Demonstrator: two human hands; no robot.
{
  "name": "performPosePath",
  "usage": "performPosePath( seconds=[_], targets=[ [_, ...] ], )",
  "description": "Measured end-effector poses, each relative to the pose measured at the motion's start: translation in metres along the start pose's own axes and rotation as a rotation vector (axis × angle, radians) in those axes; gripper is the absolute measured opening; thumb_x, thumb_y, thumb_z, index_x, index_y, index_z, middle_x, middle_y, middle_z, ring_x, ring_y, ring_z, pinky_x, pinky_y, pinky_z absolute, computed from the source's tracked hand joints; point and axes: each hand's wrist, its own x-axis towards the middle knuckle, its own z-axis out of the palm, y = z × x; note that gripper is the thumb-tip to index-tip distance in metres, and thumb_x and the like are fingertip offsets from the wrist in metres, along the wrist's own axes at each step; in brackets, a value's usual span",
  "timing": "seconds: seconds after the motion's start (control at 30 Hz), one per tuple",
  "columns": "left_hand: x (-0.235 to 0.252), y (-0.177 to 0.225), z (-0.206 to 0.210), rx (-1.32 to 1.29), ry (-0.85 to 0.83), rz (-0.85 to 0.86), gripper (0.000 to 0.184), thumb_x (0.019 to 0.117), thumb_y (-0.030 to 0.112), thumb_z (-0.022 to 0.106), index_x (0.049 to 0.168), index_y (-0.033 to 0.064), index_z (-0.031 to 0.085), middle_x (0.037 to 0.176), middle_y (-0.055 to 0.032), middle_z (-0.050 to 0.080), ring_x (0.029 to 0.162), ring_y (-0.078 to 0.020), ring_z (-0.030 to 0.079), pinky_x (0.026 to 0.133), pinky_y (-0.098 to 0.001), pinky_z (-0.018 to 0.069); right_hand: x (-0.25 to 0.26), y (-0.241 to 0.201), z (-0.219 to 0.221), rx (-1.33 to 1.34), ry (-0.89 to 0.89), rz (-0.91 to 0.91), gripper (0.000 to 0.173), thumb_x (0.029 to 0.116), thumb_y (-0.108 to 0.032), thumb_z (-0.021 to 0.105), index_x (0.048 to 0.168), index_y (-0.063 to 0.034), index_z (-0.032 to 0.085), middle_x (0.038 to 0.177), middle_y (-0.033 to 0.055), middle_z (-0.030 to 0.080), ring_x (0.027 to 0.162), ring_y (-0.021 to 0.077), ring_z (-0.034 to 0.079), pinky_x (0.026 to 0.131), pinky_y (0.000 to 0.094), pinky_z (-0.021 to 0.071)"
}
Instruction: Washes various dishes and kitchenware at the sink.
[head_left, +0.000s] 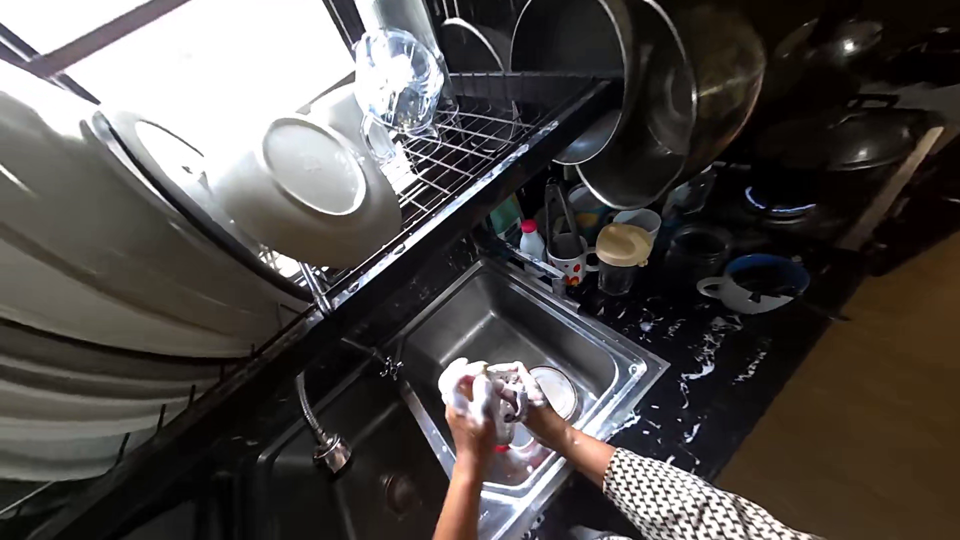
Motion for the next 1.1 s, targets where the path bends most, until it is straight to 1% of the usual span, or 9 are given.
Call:
performPosePath(
  seconds=[0.07,0.13,0.27,0.5,0.63,0.73,0.83,1.0,1.1],
  targets=[
    [0.005,-0.007,-0.012,-0.342,-0.012,-0.394,0.035,0.1064,0.011,0.041,0.135,-0.0077,0.046,0.112,-0.0129,0.063,0.097,-0.0098,0.062,0.087,-0.0276,0.0539,-0.001,0.001,0.0,0.004,-0.009,-0.027,0.034,0.1003,-0.009,0.054,0.129,0.0072,0.05,0.111,0.006,0.065,0.102,0.0046,0.063,0.094,0.0233,0.0532],
    [-0.009,-0.016,-0.018,-0.658,-0.051,-0.743,0.033,0.1124,0.022,0.025,0.121,0.007,0.053,0.09,-0.0029,0.064,0.077,-0.0087,0.064,0.069,-0.0292,0.0568,-0.002,-0.004,0.001,-0.035,0.003,-0.035,0.028,0.1029,-0.012,0.053,0.124,0.006,0.053,0.108,0.0038,0.064,0.1,0.0018,0.062,0.093,0.0205,0.0519],
    [-0.021,-0.032,-0.01,-1.146,-0.068,-0.911,0.052,0.1103,0.042,0.022,0.097,0.0124,0.062,0.079,-0.0071,0.07,0.074,-0.0209,0.071,0.066,-0.0397,0.0609,-0.002,-0.019,-0.006,-0.234,0.007,0.132,0.027,0.0988,0.005,0.049,0.124,0.013,0.055,0.105,0.0109,0.063,0.093,0.0038,0.059,0.085,0.0202,0.0505],
    [-0.021,-0.007,0.005,-0.709,0.24,-0.673,0.059,0.1121,0.042,0.009,0.134,0.0052,0.05,0.109,-0.0105,0.067,0.096,-0.0167,0.067,0.081,-0.0377,0.0579,0.004,-0.024,0.011,0.637,-0.179,0.588,0.033,0.1088,-0.026,0.036,0.11,-0.0091,0.065,0.098,0.0088,0.074,0.091,0.0192,0.072,0.083,0.0368,0.0608],
    [-0.061,0.002,0.025,0.004,0.118,-0.477,0.039,0.1011,0.007,0.043,0.125,-0.0218,0.053,0.118,-0.0356,0.061,0.112,-0.0354,0.059,0.102,-0.0467,0.0455,0.002,-0.033,0.033,0.669,0.015,0.486,0.038,0.1116,-0.029,0.027,0.114,-0.0097,0.06,0.095,0.0057,0.069,0.088,0.0145,0.068,0.078,0.0323,0.0582],
    [-0.05,0.001,0.016,0.448,-0.066,-0.028,0.048,0.0928,0.023,0.063,0.125,-0.013,0.064,0.124,-0.0354,0.064,0.122,-0.0517,0.059,0.108,-0.0655,0.0396,-0.002,-0.038,0.038,0.581,0.056,0.497,0.037,0.1122,-0.027,0.026,0.107,-0.0112,0.06,0.084,0.001,0.068,0.076,0.0089,0.067,0.069,0.0272,0.0576],
    [0.005,0.004,-0.008,0.526,-0.065,0.195,0.046,0.0917,0.031,0.064,0.127,0.0031,0.071,0.133,-0.022,0.066,0.128,-0.0433,0.059,0.107,-0.0621,0.0437,-0.004,-0.026,0.04,0.561,0.091,0.547,0.039,0.1125,-0.029,0.027,0.097,-0.012,0.059,0.073,0.0003,0.064,0.065,0.0081,0.063,0.061,0.0253,0.0553],
    [0.055,-0.033,-0.049,-0.521,-0.427,-0.382,0.028,0.1037,0.014,0.044,0.116,-0.0004,0.065,0.1,-0.0079,0.073,0.09,-0.0135,0.07,0.081,-0.0305,0.0586,-0.01,-0.015,0.025,0.536,-0.049,0.556,0.027,0.1088,-0.015,0.037,0.119,-0.0047,0.059,0.098,0.0103,0.072,0.088,0.0197,0.071,0.079,0.0372,0.0613],
    [0.013,-0.048,-0.034,-0.954,-0.132,-0.411,0.028,0.1,0.033,0.053,0.108,0.0093,0.067,0.089,-0.004,0.075,0.082,-0.0135,0.073,0.074,-0.0324,0.0623,-0.004,-0.026,0.028,0.572,-0.038,0.57,0.029,0.1094,-0.021,0.036,0.114,-0.0051,0.06,0.096,0.0112,0.073,0.088,0.0212,0.073,0.079,0.0375,0.0621]
  ],
)
